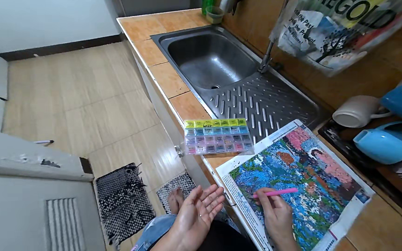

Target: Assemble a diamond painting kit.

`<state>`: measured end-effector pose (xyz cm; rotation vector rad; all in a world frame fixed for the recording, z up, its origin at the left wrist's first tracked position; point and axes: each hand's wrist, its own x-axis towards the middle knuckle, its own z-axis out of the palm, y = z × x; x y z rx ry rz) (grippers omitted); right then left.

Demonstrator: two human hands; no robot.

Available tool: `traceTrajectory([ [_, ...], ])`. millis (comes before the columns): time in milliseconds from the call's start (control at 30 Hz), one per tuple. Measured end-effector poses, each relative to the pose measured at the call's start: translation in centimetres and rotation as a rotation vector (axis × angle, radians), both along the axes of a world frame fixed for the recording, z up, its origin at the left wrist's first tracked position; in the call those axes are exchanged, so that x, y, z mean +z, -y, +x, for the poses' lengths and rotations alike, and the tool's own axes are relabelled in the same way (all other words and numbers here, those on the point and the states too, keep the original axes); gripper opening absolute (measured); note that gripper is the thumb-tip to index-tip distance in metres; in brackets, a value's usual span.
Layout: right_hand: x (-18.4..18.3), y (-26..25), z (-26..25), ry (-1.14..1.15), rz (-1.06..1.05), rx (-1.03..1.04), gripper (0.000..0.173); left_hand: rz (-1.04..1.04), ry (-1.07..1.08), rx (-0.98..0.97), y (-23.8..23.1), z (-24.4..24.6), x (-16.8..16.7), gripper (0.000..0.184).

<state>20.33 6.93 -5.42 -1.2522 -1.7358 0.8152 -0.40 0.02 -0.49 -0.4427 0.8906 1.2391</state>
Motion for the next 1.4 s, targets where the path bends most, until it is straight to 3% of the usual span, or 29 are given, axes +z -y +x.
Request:
traceTrajectory([
  [233, -0.3, 0.0, 0.1, 0.061, 0.084, 0.024, 0.023, -0.006, 0.007, 0.007, -0.1, 0.0, 0.1, 0.049],
  [533, -0.9, 0.0, 0.0, 0.156, 0.356, 0.179, 0.031, 0.009, 0.010, 0.009, -0.1, 0.1, 0.3, 0.050],
  [600, -0.5, 0.1, 0.1, 0.127, 0.254, 0.161, 0.030, 0.015, 0.014, 0.017, 0.0, 0.1, 0.4, 0.050],
  [733, 1.8, 0.1, -0.2, -0.168, -0.219, -0.020, 0.014, 0.090, 0.060, 0.038, 0.4, -0.2, 0.4, 0.055],
  [867, 4.5, 0.2, -0.9, -0.400, -0.366, -0.091, 0.019, 0.247, 0.166, 0.070, 0.8, -0.3, -0.1, 0.065],
  [1033, 7.3, 2.0, -3.0, -0.489, -0.321, 0.193, 0.022, 0.489, 0.253, 0.028, 1.1, -0.3, -0.6, 0.078],
  [1200, 6.9, 3.4, -5.3, -0.342, -0.102, 0.462, 0.017, 0.641, 0.291, -0.008, 1.5, -0.3, -1.0, 0.079],
  [1400, 5.8, 3.7, -6.7, -0.228, 0.089, 0.549, 0.019, 0.664, 0.317, -0.010, 1.7, -0.3, -1.0, 0.079],
])
